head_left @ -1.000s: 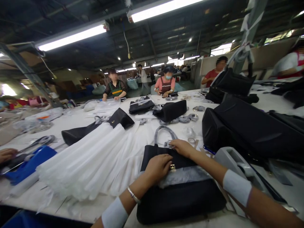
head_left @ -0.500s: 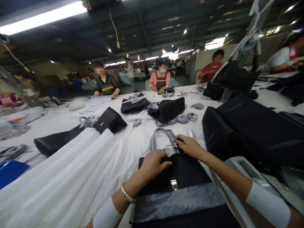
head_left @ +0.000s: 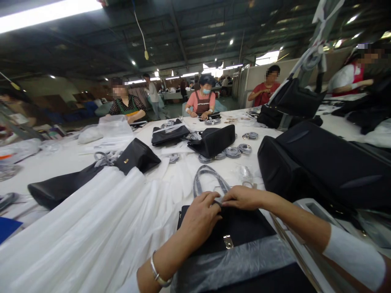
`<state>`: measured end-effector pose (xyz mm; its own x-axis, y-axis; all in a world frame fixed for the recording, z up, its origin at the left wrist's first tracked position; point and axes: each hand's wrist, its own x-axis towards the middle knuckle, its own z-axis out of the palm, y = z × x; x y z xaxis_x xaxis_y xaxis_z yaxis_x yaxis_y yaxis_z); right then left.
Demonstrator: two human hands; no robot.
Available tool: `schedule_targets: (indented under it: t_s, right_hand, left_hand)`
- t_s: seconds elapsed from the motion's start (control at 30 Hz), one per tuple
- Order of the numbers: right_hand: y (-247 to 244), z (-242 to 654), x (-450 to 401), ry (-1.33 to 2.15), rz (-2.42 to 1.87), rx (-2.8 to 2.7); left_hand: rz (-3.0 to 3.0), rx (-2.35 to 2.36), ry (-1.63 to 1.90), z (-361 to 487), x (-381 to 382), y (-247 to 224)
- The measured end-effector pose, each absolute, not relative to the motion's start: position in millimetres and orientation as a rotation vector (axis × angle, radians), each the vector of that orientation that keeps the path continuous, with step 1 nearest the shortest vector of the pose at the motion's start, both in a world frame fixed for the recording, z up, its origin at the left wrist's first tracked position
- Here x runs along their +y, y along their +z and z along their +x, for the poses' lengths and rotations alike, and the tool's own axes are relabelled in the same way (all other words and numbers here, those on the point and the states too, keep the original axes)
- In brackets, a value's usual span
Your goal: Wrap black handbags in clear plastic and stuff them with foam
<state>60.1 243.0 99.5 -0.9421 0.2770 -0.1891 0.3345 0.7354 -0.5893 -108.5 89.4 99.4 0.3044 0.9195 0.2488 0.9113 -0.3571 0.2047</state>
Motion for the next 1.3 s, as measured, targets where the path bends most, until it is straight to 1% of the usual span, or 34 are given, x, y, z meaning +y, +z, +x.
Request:
schedule_targets:
  t_s: [0.07, 0.2, 0.27, 0.33, 0.4, 0.47, 0.6, 0.77, 0.83, 0.97, 1.07, 1.17, 1.23, 1.3]
  right_hand:
    - [100, 60, 244, -0.948, 0.527, 2.763]
    - [94, 54, 250, -1.143, 0.707, 2.609]
    - [88, 50, 253, -1.069, 0.882, 2.715]
    - [79, 46, 255, -0.885, 0.983, 2.840]
    - [71, 45, 256, -0.819, 0.958, 2.850]
    - [64, 45, 256, -0.859, 0.905, 2.790]
    - [59, 44, 259, -1.122, 0.972, 2.699]
    - [67, 32, 254, -1.405, 1.138, 2.639]
    - [73, 29, 248, -1.644, 1.186, 2.518]
    - [85, 35, 241, -2.281, 1.230, 2.045]
    - [91, 44, 240, -2.536, 1.183, 1.837]
    - [95, 46, 236, -2.676, 1.128, 1.750]
    - [95, 44, 232, -2.694, 1.108, 1.798]
    - [96, 43, 227, -2.585, 1.107, 2.019]
  left_hand:
    - [2.478, 1.753, 0.452, -110, 89, 95]
    - [2.339, 1.764, 0.265, -109, 88, 91]
    - [2.303, 1.752, 0.249, -109, 90, 89]
    - [2.281, 1.679, 0.223, -111, 95, 87]
    - [2.263, 1.595, 0.191, -113, 101, 83]
    - [2.252, 1.551, 0.185, -115, 106, 79]
    - [2.257, 1.608, 0.204, -112, 106, 77]
    - [2.263, 1.670, 0.159, -104, 99, 76]
    - [2.270, 1.680, 0.203, -103, 97, 74]
    - [2.208, 1.806, 0.440, -104, 91, 75]
    - [2.156, 1.965, 0.713, -103, 88, 80]
    - [2.274, 2.005, 0.865, -102, 95, 83]
    - [2.359, 1.970, 0.827, -103, 104, 82]
    - [2.368, 1.931, 0.704, -107, 114, 78]
